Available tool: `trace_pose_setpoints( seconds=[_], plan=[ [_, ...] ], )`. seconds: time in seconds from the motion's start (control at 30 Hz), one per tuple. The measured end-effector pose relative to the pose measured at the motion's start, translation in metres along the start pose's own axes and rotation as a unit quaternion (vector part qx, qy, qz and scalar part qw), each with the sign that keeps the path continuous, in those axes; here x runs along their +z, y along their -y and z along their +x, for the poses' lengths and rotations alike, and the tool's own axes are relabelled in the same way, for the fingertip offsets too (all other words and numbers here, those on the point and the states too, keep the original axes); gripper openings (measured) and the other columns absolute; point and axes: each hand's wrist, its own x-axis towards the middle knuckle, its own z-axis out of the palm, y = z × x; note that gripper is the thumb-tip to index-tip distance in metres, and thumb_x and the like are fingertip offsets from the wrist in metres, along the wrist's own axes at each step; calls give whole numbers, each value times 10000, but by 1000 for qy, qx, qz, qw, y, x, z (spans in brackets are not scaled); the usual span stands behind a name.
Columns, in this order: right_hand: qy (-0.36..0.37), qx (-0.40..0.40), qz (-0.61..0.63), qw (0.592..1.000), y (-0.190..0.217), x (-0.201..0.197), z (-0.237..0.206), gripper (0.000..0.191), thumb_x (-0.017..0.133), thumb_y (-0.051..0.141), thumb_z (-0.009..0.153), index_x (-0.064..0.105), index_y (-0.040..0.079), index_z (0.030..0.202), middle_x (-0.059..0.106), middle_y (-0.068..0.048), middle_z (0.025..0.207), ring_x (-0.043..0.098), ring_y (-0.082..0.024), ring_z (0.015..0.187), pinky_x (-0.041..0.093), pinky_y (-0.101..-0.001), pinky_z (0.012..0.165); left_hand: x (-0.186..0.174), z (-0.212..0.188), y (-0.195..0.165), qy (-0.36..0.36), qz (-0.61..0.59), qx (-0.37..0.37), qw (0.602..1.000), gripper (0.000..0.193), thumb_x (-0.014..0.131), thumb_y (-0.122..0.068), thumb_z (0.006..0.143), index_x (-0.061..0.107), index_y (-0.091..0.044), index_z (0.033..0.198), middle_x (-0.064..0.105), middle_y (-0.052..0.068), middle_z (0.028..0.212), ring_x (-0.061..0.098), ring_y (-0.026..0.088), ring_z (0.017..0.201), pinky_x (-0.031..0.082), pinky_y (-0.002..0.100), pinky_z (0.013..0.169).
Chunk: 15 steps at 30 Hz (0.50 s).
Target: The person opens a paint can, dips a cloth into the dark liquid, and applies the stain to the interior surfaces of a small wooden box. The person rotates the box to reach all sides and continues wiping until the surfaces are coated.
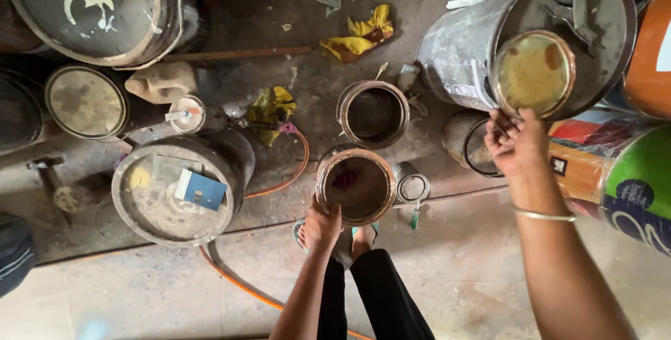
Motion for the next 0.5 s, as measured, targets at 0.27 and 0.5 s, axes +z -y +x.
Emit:
trace_pose_setpoints(
  seconds=[0.27, 0.5],
  plan=[
    [30, -462, -404, 789, -64, 40, -100, 170, 645, 192, 1055, 689, 70, 1164, 720, -61, 1095, 698, -223, 943, 568, -398, 755, -27, -19, -22, 22, 59, -51, 997, 321, 621, -367, 883, 606, -112, 1077, 734, 117, 631, 744, 274, 536, 581, 418, 586],
    [92, -624, -651, 423, -118, 87, -77, 422, 751, 140, 852, 695, 130, 1269, 689, -122, 1255, 663, -328, 1058, 585, -408, 805, -48, -31, -16, -60, 59, -24, 996, 427, 650, -356, 824, 590, -102, 1163, 716, 147, 663, 731, 314, 584, 597, 454, 603]
  ],
)
